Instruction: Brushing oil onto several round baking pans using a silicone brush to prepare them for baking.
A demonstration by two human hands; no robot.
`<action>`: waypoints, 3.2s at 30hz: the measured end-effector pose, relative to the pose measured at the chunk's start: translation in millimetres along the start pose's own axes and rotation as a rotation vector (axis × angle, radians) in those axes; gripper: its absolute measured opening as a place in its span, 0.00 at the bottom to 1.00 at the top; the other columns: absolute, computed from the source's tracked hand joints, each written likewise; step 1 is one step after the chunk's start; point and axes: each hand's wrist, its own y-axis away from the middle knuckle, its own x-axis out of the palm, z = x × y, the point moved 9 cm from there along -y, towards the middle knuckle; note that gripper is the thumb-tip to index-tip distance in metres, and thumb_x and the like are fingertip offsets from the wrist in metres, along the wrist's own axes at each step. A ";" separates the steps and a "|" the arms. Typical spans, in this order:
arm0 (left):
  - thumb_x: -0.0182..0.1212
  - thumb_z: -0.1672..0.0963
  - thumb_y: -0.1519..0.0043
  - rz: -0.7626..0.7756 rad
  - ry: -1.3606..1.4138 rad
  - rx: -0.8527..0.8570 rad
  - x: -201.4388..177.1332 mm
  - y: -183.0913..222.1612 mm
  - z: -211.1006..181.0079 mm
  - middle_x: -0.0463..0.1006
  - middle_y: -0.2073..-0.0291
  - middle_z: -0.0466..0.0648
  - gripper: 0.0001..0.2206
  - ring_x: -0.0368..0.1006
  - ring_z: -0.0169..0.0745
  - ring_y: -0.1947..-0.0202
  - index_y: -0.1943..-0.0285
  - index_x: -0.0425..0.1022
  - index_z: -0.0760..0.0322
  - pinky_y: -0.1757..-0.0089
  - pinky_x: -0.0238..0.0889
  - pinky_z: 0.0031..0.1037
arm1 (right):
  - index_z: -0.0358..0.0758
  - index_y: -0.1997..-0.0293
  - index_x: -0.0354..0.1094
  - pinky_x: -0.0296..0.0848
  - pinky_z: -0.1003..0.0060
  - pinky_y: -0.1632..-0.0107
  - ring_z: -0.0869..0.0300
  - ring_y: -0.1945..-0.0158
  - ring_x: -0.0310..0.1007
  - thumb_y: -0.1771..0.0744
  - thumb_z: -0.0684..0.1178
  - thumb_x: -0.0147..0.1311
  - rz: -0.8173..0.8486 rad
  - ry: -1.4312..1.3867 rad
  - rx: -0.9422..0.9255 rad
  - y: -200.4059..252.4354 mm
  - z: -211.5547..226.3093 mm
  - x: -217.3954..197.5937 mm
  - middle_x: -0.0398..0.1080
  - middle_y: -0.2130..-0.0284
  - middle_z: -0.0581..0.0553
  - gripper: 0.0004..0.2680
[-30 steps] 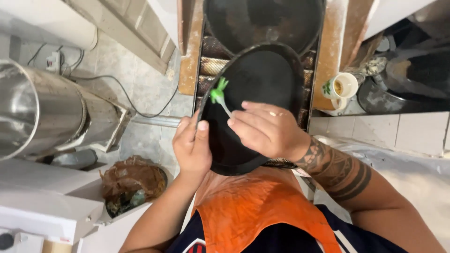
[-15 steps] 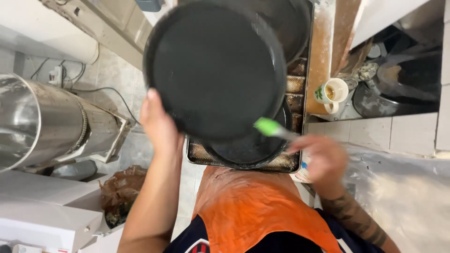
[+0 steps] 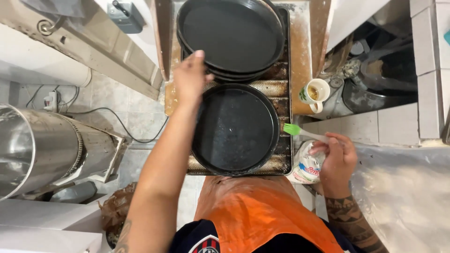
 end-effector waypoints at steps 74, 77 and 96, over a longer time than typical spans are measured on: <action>0.52 0.55 0.29 -0.089 -0.005 0.228 -119.9 195.8 91.7 0.80 0.54 0.59 0.15 0.75 0.48 0.50 0.38 0.76 0.67 0.47 0.67 0.42 | 0.43 0.62 0.75 0.80 0.62 0.60 0.56 0.67 0.81 0.30 0.48 0.49 0.857 0.146 -0.760 75.4 22.9 225.0 0.79 0.70 0.49 0.07; 0.53 0.55 0.29 -0.118 -0.007 0.223 -130.5 201.0 83.3 0.80 0.54 0.58 0.15 0.75 0.47 0.50 0.38 0.76 0.67 0.47 0.67 0.42 | 0.38 0.58 0.75 0.77 0.56 0.52 0.50 0.58 0.78 0.29 0.46 0.50 0.710 0.390 -1.075 50.1 39.8 220.9 0.77 0.63 0.42 0.07; 0.54 0.57 0.29 -0.195 0.187 0.163 -151.4 207.6 74.0 0.79 0.53 0.59 0.15 0.72 0.43 0.52 0.37 0.74 0.70 0.48 0.69 0.40 | 0.44 0.61 0.74 0.71 0.61 0.44 0.50 0.59 0.79 0.27 0.49 0.38 0.703 0.389 -0.947 -7.5 33.1 179.2 0.78 0.64 0.46 0.13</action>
